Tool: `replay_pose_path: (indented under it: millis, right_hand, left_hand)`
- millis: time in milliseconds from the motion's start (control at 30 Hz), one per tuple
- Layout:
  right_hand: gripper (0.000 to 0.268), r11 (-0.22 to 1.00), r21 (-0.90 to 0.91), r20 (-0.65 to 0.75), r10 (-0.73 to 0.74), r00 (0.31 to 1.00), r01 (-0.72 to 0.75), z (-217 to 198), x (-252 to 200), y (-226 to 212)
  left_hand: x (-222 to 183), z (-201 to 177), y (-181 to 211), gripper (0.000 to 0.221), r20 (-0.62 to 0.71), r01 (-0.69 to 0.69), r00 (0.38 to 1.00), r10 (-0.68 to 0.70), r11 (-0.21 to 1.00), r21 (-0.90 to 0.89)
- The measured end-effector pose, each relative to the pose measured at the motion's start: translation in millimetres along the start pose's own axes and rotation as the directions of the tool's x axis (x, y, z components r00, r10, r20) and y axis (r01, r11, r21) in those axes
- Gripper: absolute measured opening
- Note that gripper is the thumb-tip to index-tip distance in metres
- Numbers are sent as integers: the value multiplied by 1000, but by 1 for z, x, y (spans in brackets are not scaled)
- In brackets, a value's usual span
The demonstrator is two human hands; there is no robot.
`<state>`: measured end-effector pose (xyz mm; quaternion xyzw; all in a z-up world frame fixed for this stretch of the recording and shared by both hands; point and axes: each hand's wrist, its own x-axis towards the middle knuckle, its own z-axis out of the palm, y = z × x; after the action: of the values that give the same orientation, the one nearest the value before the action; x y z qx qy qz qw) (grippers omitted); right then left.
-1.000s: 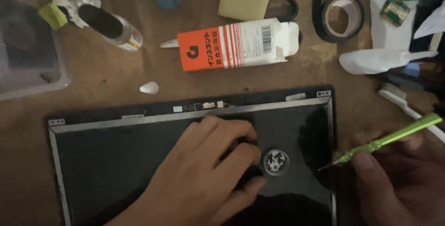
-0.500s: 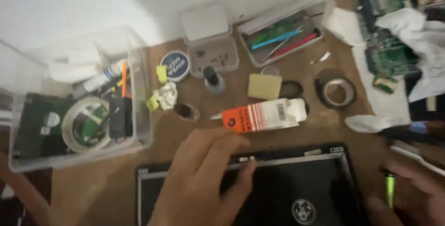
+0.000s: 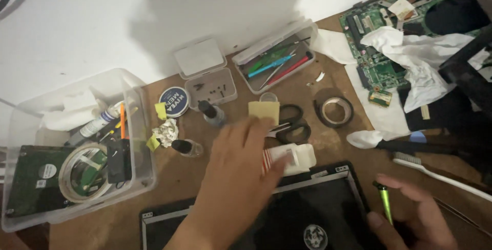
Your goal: Repairing a laptop screen by unscrewing the frame and hinges.
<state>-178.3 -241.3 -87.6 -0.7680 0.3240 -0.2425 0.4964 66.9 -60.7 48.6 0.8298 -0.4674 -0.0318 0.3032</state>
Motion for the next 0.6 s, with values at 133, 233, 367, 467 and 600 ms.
replay_pose_path:
  millis: [133,233,367,467,600]
  right_hand:
    - [66,993,-70,8,99,995,-98,-2,4,-10]
    - [72,949,-113,2,295,956,-293,-7,-2,9]
    - [67,969,-54,18,244,970,-243,-3,6,-14]
    - [63,991,-5,55,136,989,-136,-3,9,-28]
    - [61,991,-37,15,127,992,-126,2,10,-38]
  left_hand:
    - [18,1,-1,63,-66,29,998,-14,974,224]
    - [24,4,-6,63,-105,-60,991,88,968,245]
    - [23,2,-7,63,-39,10,999,1,961,277]
    - [18,2,-12,54,-72,49,997,-31,964,260]
    - [26,6,-19,47,-65,142,988,-140,990,21]
